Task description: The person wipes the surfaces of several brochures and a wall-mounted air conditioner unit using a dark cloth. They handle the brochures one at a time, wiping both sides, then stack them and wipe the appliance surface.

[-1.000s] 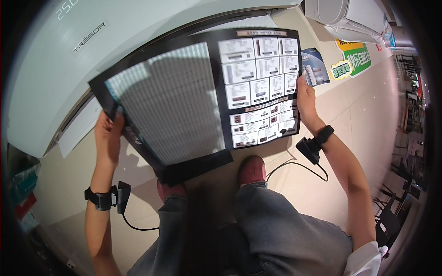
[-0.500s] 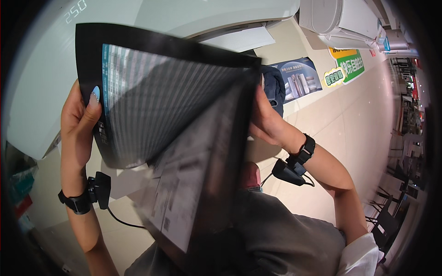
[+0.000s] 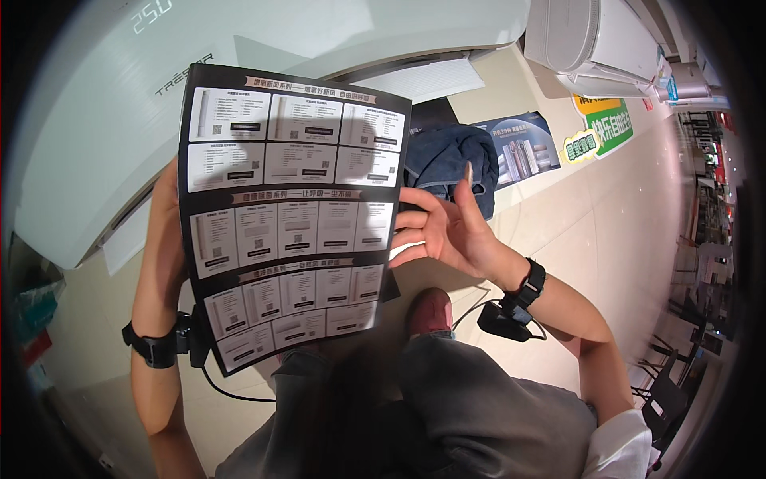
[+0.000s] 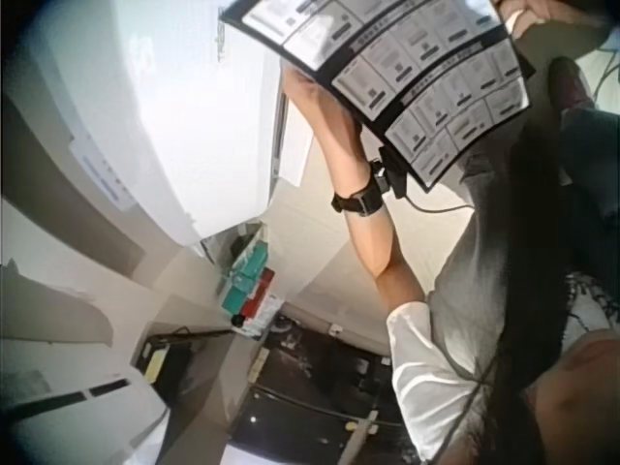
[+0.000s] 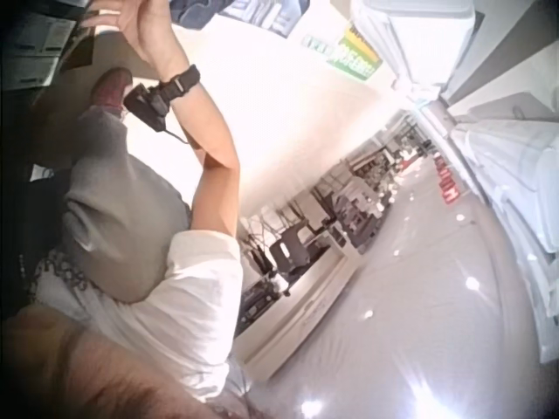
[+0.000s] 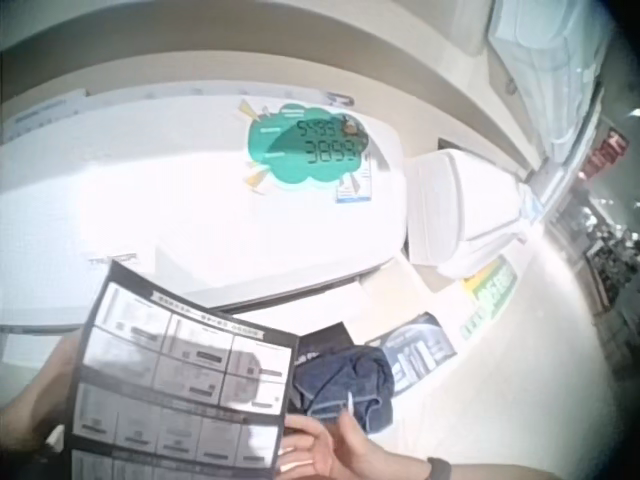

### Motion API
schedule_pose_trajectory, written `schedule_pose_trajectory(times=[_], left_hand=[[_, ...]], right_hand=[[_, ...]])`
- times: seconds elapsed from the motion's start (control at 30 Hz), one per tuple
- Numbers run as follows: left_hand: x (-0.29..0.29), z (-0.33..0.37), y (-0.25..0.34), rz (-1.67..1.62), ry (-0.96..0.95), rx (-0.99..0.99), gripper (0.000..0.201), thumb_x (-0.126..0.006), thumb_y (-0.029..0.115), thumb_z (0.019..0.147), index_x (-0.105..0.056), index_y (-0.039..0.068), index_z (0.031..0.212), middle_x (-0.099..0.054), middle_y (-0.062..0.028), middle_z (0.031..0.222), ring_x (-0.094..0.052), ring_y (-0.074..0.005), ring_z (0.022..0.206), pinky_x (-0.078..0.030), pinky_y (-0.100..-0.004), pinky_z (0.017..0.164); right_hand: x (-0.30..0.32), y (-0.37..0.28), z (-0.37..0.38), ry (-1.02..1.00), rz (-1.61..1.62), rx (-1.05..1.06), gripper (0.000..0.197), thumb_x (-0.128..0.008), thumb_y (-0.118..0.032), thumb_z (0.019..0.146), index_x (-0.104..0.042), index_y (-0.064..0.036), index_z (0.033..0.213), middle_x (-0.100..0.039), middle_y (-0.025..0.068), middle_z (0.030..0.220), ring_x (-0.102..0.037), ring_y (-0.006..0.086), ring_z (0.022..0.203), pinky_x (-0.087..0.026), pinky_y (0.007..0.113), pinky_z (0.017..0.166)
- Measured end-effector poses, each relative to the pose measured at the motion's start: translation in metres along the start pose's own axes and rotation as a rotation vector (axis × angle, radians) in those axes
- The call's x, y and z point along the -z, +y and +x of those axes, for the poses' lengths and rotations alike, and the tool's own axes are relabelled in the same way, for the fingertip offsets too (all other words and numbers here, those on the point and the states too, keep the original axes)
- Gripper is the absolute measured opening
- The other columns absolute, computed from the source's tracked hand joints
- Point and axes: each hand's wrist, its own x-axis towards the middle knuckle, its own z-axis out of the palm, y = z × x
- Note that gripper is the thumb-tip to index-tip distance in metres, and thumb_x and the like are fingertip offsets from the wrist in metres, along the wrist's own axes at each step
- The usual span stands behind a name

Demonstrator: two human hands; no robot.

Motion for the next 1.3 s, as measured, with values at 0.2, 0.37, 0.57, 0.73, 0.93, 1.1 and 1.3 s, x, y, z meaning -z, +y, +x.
schedule_pose_trajectory(times=[0.2,0.37,0.57,0.73,0.93,1.1,1.3], left_hand=[[-0.044,0.004,-0.028,-0.141,0.080,0.178,0.024,-0.053,0.007,0.095,-0.059,-0.005,0.116,-0.066,-0.0114,0.102,-0.066,-0.0162,0.087,-0.055,-0.0272,0.073],[-0.057,-0.008,-0.046,-0.643,0.097,0.477,0.043,-0.056,0.024,0.097,-0.050,-0.003,0.130,-0.060,-0.0132,0.119,-0.063,-0.0195,0.103,-0.055,-0.0317,0.085],[-0.057,-0.012,-0.070,-0.449,-0.037,0.436,0.044,-0.050,0.027,0.101,-0.047,-0.003,0.133,-0.058,-0.0137,0.123,-0.063,-0.0201,0.105,-0.056,-0.0340,0.088],[-0.052,-0.009,-0.068,-0.351,0.033,0.512,0.042,-0.053,0.022,0.099,-0.048,-0.003,0.132,-0.060,-0.0145,0.121,-0.063,-0.0214,0.104,-0.056,-0.0355,0.087],[-0.052,-0.006,-0.086,-0.201,0.026,0.590,0.044,-0.047,0.028,0.102,-0.046,-0.001,0.135,-0.057,-0.0161,0.128,-0.062,-0.0223,0.109,-0.054,-0.0376,0.089],[-0.048,-0.001,-0.106,-0.590,-0.042,0.572,0.069,-0.035,0.057,0.100,-0.039,0.003,0.142,-0.050,-0.0132,0.140,-0.050,-0.0246,0.127,-0.046,-0.0432,0.101],[-0.048,-0.011,-0.123,-0.340,-0.129,0.410,0.046,-0.051,0.035,0.101,-0.045,0.007,0.137,-0.060,-0.0083,0.126,-0.061,-0.0198,0.112,-0.054,-0.0349,0.085]], right_hand=[[-0.007,0.004,-0.007,0.441,-0.501,0.133,0.031,-0.064,-0.023,0.095,-0.056,-0.0038,0.119,-0.066,0.0049,0.103,-0.063,0.0089,0.089,-0.052,0.026,0.080],[-0.001,0.002,-0.006,0.614,-0.706,0.177,0.008,-0.069,-0.010,0.091,-0.063,-0.0045,0.093,-0.061,-0.0046,0.079,-0.055,0.0017,0.073,-0.047,0.019,0.069],[0.001,0.002,-0.008,0.654,-0.798,0.234,0.033,-0.067,-0.015,0.093,-0.048,-0.0061,0.068,-0.041,-0.0081,0.063,-0.035,-0.0001,0.061,-0.028,0.020,0.052],[0.020,0.000,0.002,0.790,-1.013,0.380,0.035,-0.068,-0.018,0.091,-0.064,-0.0014,0.122,-0.068,0.0128,0.103,-0.062,0.0152,0.094,-0.049,0.029,0.085],[0.091,-0.004,-0.003,0.875,-1.876,0.328,0.094,-0.079,-0.044,0.074,-0.033,-0.0142,0.150,-0.020,0.0290,0.153,-0.026,0.0510,0.135,-0.030,0.056,0.105],[0.102,0.002,0.018,0.960,-2.020,0.102,0.103,-0.078,-0.059,0.066,-0.028,-0.0324,0.152,-0.010,0.0275,0.155,-0.023,0.0551,0.134,-0.033,0.065,0.095],[0.110,-0.016,0.019,1.020,-2.016,0.389,0.036,-0.070,-0.028,0.086,-0.067,-0.0158,0.120,-0.051,0.0154,0.137,-0.048,0.0362,0.122,-0.043,0.045,0.097]])
